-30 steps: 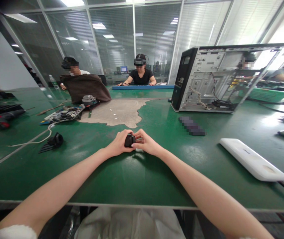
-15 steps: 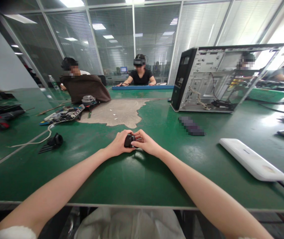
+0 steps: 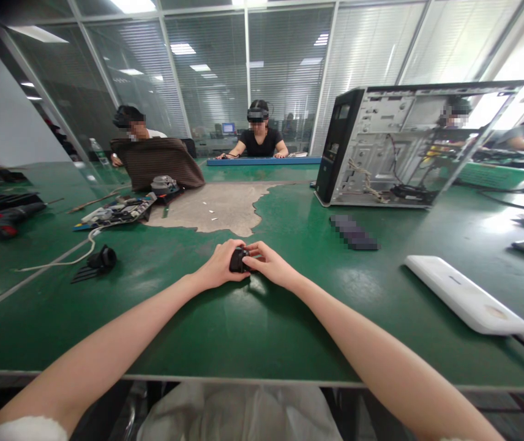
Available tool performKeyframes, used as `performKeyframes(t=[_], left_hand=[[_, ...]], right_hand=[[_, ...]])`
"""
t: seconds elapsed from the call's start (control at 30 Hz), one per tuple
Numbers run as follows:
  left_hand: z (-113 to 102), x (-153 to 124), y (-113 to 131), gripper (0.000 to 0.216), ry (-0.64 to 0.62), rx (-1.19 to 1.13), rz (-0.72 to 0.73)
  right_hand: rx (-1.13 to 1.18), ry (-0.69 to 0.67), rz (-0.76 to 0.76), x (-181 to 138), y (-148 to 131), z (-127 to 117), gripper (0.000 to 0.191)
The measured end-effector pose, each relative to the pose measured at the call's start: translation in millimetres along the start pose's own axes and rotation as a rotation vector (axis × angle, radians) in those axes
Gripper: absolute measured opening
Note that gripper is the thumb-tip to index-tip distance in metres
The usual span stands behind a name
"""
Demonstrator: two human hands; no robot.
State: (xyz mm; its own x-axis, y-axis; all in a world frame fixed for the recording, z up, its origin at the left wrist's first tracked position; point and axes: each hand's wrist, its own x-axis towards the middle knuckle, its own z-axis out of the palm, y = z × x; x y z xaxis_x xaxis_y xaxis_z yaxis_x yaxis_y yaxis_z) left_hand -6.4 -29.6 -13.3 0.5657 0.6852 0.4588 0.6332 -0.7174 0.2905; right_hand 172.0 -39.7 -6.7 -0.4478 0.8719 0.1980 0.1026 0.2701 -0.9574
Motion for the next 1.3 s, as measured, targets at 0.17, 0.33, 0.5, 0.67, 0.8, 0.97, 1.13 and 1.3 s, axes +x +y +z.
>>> performKeyframes(t=[0.17, 0.33, 0.5, 0.67, 0.8, 0.97, 1.13, 1.3], left_hand=[[-0.3, -0.5, -0.5, 0.055, -0.003, 0.019, 0.007], [1.5, 0.2, -0.3, 0.056, 0.009, 0.013, 0.001], [1.4, 0.2, -0.2, 0.058, 0.011, -0.01, -0.001], [0.1, -0.4, -0.1, 0.056, 0.001, -0.015, -0.005], [-0.1, -0.3, 0.7, 0.055, -0.012, -0.003, -0.014], [0.4, 0.3, 1.4, 0.057, -0.001, -0.019, -0.019], [0.0, 0.2, 0.5, 0.058, 0.0, -0.012, -0.001], [-0.4, -0.2, -0.2, 0.055, -0.01, -0.009, -0.009]], right_hand=[[0.068, -0.109, -0.058, -1.4, 2.5, -3.6, 0.035], [0.007, -0.027, -0.091, -2.0, -1.2, 0.0, 0.02], [-0.034, 0.032, -0.033, 0.8, -0.1, 1.2, 0.022], [0.019, -0.068, -0.058, -0.4, 2.3, -3.2, 0.031], [0.038, -0.096, -0.081, -2.7, 0.2, -3.1, 0.033], [-0.019, 0.007, -0.087, -1.2, -1.7, 1.1, 0.021], [-0.036, 0.02, -0.028, 0.1, 0.5, -0.3, 0.024], [0.046, -0.102, -0.066, -2.6, -0.3, -3.3, 0.034]])
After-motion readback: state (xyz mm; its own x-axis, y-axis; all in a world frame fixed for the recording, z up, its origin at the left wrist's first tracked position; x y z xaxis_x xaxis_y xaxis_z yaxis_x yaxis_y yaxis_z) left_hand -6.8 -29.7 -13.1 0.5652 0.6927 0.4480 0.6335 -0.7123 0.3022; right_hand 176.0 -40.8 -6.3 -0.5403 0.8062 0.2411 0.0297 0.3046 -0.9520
